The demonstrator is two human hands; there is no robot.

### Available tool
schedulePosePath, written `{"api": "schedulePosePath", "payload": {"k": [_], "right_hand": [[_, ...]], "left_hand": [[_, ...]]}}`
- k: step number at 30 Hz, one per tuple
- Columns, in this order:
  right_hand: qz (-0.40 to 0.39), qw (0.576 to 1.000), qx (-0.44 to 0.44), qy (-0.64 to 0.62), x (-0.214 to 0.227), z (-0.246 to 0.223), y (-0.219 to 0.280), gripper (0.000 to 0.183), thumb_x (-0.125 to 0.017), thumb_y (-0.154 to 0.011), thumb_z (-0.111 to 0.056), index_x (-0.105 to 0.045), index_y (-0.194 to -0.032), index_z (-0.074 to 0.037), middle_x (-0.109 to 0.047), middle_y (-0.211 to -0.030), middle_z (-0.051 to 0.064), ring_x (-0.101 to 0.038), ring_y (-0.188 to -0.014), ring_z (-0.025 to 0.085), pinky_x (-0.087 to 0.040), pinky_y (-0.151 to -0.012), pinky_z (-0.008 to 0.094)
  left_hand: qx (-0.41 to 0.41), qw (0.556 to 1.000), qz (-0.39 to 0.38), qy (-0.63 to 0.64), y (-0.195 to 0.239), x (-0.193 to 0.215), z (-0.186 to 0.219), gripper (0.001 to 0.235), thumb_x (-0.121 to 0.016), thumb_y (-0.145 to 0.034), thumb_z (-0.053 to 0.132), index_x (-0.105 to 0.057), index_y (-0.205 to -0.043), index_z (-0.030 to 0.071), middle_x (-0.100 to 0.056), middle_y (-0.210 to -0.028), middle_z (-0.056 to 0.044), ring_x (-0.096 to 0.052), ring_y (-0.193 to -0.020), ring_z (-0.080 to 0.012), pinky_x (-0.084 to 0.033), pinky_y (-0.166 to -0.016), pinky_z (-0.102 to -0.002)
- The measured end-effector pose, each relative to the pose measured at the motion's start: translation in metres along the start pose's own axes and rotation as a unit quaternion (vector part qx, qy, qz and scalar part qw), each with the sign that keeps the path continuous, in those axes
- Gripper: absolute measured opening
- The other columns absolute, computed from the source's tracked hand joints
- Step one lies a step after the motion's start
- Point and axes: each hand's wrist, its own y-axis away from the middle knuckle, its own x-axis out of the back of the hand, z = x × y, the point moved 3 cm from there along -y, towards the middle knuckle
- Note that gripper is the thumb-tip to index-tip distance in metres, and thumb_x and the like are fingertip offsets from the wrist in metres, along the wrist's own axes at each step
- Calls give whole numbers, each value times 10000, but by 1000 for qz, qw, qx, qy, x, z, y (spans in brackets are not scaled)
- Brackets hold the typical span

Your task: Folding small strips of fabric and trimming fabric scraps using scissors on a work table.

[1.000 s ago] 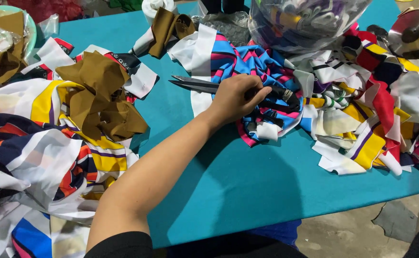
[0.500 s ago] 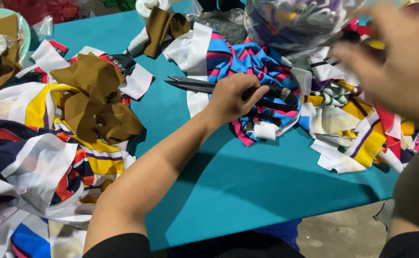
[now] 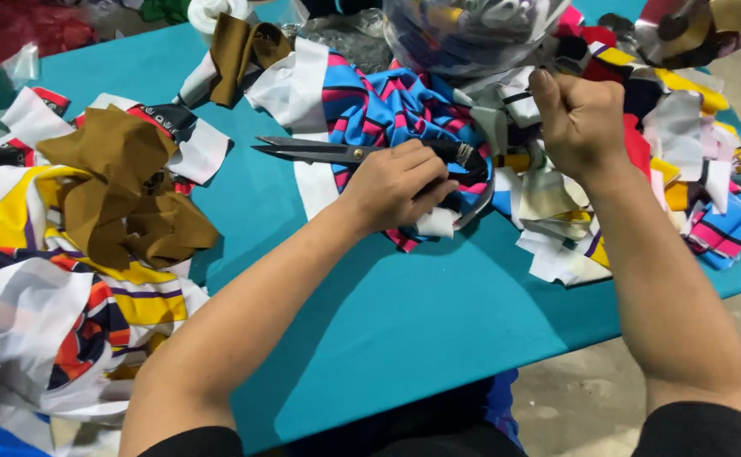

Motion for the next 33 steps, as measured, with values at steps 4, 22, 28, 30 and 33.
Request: {"api": "schedulePosePath", "payload": {"k": [4, 22, 28, 30, 33], "right_hand": [[20, 994, 32, 107, 1, 27, 0, 445, -370, -1307, -257, -634, -1049, -8, -619, -825, 165, -614, -721, 397, -414, -639, 496], [137, 983, 53, -112, 37, -3, -17, 239, -575, -1225, -151, -517, -1229, 80, -611, -1119, 236, -607, -987, 308, -505, -829, 386], [264, 964, 10, -16, 45, 71, -10, 243, -507, -1240, -159, -624, -1137, 27, -629, -966, 167, -555, -817, 234, -422, -653, 338], [247, 969, 1, -10, 53, 68, -7, 148, -517, -1207, -62, -617, -1144, 27, -668, -1025, 183, -658, -935, 277, -516, -760, 361], [158, 981, -108, 38, 47, 98, -4, 166, -580, -1049, 57, -643, -1195, 9, -718, -1110, 206, -736, -1036, 333, -604, -841, 399]], "left_hand": [[-28, 999, -28, -18, -5, -6, 5, 193, -622, -1058, 197, -586, -915, 74, -563, -833, -73, -550, -743, -275, -449, -604, -392], [47, 940, -334, 47, -80, -148, 56, 350, -709, -738, 36, -660, -1075, 120, -650, -865, -82, -684, -732, -323, -519, -433, -461], [215, 884, -411, 56, -112, -109, 23, 268, -542, -1056, 369, -665, -959, 151, -601, -762, 24, -514, -539, -73, -402, -363, -178], [149, 946, -278, 67, -113, -123, -4, 341, -583, -1029, 410, -668, -1090, 85, -653, -960, -69, -591, -807, -204, -514, -634, -302], [61, 992, -87, 74, -119, -138, -29, 376, -579, -1026, 311, -664, -1209, -6, -696, -1158, -169, -634, -1100, -324, -574, -957, -431]]}}
